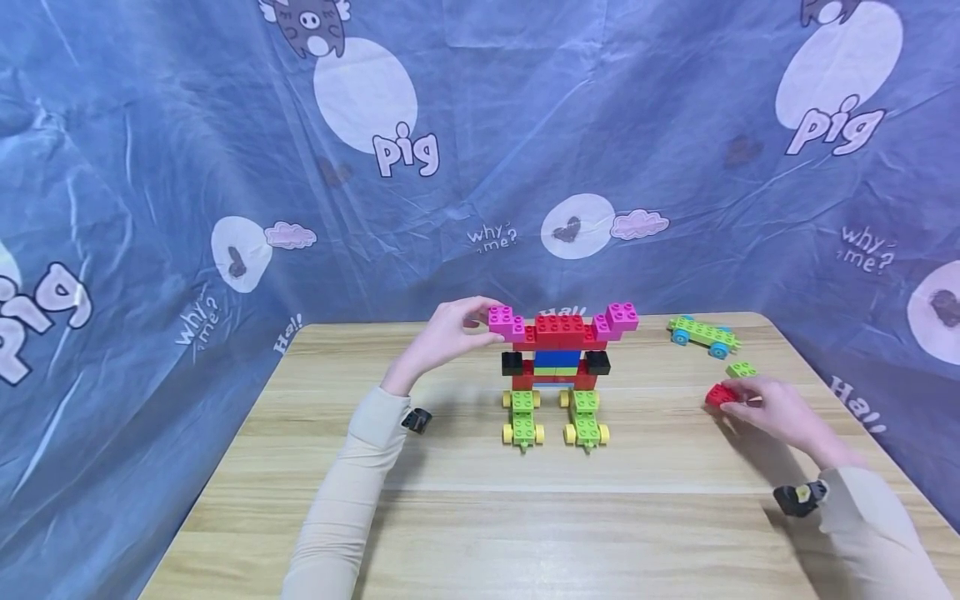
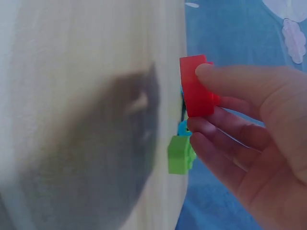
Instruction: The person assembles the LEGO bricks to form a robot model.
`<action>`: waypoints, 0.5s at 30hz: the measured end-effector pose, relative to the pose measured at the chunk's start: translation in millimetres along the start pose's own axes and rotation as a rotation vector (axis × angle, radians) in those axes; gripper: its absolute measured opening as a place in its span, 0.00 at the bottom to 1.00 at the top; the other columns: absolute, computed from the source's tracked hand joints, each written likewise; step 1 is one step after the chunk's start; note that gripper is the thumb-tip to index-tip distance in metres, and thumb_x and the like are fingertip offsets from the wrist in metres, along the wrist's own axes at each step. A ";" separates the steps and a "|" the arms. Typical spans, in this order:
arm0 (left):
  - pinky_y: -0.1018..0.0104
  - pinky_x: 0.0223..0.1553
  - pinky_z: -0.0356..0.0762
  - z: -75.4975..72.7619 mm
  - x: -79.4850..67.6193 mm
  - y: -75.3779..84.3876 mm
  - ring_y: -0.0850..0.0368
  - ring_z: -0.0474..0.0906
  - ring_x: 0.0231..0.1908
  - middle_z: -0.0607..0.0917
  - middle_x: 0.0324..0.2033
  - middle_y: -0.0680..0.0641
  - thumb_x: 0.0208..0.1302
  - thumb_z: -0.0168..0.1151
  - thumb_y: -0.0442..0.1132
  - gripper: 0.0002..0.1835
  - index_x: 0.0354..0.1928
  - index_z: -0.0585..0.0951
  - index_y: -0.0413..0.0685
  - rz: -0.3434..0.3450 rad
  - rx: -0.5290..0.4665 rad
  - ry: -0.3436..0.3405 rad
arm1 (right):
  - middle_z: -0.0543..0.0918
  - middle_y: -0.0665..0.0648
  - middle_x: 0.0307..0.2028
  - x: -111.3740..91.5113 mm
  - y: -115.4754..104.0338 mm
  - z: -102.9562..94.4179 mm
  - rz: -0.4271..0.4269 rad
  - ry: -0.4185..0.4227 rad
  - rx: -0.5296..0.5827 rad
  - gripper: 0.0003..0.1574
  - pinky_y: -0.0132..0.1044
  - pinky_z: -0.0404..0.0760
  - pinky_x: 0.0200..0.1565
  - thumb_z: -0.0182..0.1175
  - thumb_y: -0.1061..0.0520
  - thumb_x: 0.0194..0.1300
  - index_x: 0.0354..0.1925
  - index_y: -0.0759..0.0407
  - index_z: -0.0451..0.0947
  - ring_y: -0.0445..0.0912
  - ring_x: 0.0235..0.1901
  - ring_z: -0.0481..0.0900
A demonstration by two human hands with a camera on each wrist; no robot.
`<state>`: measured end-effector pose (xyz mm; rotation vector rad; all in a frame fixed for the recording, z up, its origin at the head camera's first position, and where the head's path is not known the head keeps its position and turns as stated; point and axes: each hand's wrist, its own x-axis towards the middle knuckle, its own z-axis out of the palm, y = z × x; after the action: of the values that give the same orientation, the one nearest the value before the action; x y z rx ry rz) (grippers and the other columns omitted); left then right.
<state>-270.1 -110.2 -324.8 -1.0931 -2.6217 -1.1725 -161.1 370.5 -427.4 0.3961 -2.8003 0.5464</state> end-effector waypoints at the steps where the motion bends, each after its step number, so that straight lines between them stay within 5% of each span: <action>1: 0.58 0.49 0.82 0.0 -0.3 -0.6 0.59 0.81 0.42 0.85 0.43 0.51 0.55 0.68 0.45 0.22 0.53 0.78 0.51 0.003 -0.004 0.001 | 0.84 0.66 0.32 0.7 -1.3 -1.9 -0.003 0.001 0.007 0.23 0.38 0.84 0.28 0.69 0.62 0.48 0.43 0.72 0.79 0.55 0.28 0.83; 8: 0.60 0.49 0.82 0.6 -1.1 -2.7 0.60 0.81 0.42 0.85 0.42 0.52 0.55 0.68 0.46 0.22 0.53 0.78 0.52 0.011 -0.022 0.005 | 0.85 0.60 0.29 10.2 -10.3 -14.6 -0.055 0.067 0.028 0.23 0.32 0.84 0.27 0.70 0.63 0.47 0.43 0.71 0.79 0.26 0.29 0.76; 15: 0.58 0.50 0.82 1.7 -1.0 -4.7 0.59 0.81 0.42 0.85 0.43 0.51 0.55 0.68 0.46 0.22 0.53 0.78 0.52 0.012 -0.040 0.005 | 0.86 0.55 0.30 24.1 -29.1 -30.8 -0.130 0.157 -0.057 0.22 0.20 0.80 0.31 0.72 0.60 0.45 0.42 0.63 0.81 0.25 0.31 0.75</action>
<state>-272.0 -111.8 -329.3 -1.1093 -2.5959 -1.2286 -168.3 351.7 -383.0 0.4974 -2.6117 0.4475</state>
